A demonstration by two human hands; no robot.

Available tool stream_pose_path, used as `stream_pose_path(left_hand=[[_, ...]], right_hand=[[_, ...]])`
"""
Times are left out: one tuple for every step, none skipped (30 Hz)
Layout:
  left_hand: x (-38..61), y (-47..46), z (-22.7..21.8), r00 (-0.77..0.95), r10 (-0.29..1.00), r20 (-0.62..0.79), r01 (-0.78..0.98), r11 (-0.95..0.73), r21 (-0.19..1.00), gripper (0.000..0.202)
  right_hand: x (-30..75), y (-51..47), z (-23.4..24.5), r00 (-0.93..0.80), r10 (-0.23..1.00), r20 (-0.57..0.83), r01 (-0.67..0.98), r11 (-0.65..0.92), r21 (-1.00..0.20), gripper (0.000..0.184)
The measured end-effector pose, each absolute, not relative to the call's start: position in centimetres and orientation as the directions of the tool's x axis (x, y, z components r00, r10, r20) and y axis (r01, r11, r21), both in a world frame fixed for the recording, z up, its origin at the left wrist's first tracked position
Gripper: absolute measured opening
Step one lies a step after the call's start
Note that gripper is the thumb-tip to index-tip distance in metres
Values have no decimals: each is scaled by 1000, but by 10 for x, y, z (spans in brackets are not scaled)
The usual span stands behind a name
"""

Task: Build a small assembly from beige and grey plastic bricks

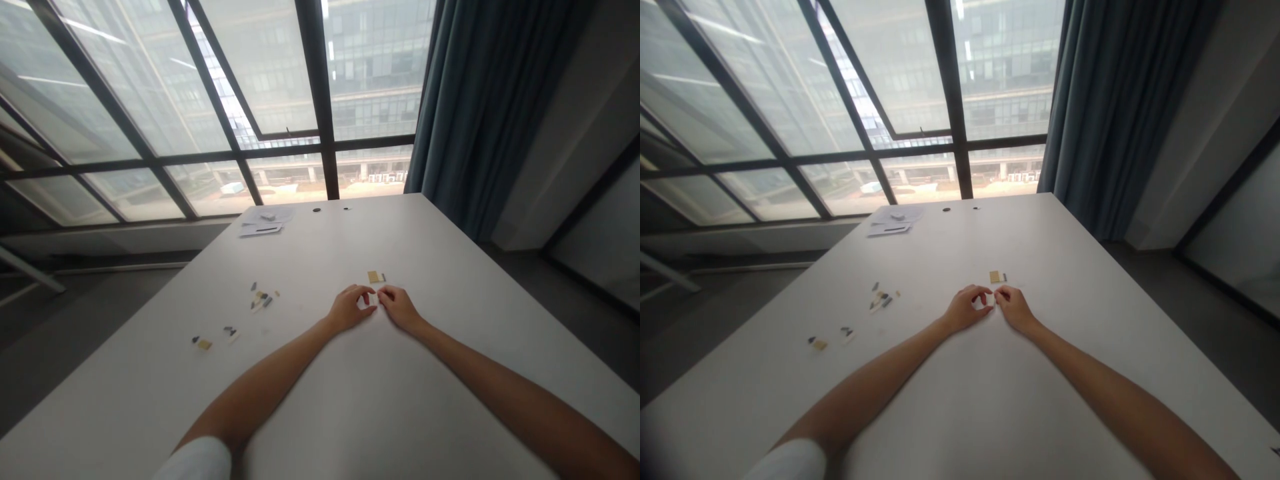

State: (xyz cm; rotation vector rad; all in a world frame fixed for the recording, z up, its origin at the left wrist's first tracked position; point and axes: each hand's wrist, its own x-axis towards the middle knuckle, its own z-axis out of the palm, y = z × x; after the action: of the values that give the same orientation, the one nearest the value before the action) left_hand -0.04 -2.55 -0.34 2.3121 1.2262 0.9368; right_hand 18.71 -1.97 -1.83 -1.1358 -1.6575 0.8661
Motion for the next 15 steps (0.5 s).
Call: stream_pose_path(left_hand=[[0,-26,-3,399,832,386,593,-555,583,32],[0,-26,-3,394,835,384,595,-550,586,32],[0,-26,-3,389,839,381,596,-544,590,32],[1,-26,-3,386,842,376,598,-539,594,32],[1,-26,-2,385,845,372,599,-535,595,31],[1,-26,-2,385,846,368,601,-533,596,31],[1,-26,-2,386,847,366,601,-532,596,31],[1,-26,-2,388,847,365,601,-532,597,32],[2,-26,-2,390,846,364,600,-533,597,32],[2,-26,-1,392,845,363,599,-534,597,32],[2,-26,-1,394,845,362,597,-534,598,32],[2,-27,-2,394,845,361,596,-534,600,32],[2,-27,-2,393,847,357,595,-531,603,32],[2,-27,-2,391,850,353,596,-526,607,32],[2,-27,-2,389,853,347,596,-520,611,32]], right_hand=[[188,-19,-19,-155,943,293,298,327,-897,27],[188,-19,-20,-158,943,292,297,327,-897,27],[189,-18,-20,-161,944,289,294,325,-899,27],[189,-18,-21,-165,945,284,292,321,-901,27],[189,-17,-21,-169,946,277,290,316,-903,27],[190,-17,-22,-174,948,268,290,309,-906,27],[190,-17,-22,-178,949,260,289,303,-908,27],[191,-16,-22,-183,950,252,289,297,-910,28],[191,-16,-22,-188,951,246,287,292,-912,28],[191,-16,-21,-193,951,240,284,288,-915,28],[192,-16,-21,-199,951,235,278,285,-917,28],[192,-16,-20,-205,951,232,271,283,-920,28],[192,-16,-20,-210,950,230,263,281,-923,28],[192,-16,-20,-214,950,229,255,280,-925,28],[193,-16,-20,-217,949,227,247,279,-928,28]])
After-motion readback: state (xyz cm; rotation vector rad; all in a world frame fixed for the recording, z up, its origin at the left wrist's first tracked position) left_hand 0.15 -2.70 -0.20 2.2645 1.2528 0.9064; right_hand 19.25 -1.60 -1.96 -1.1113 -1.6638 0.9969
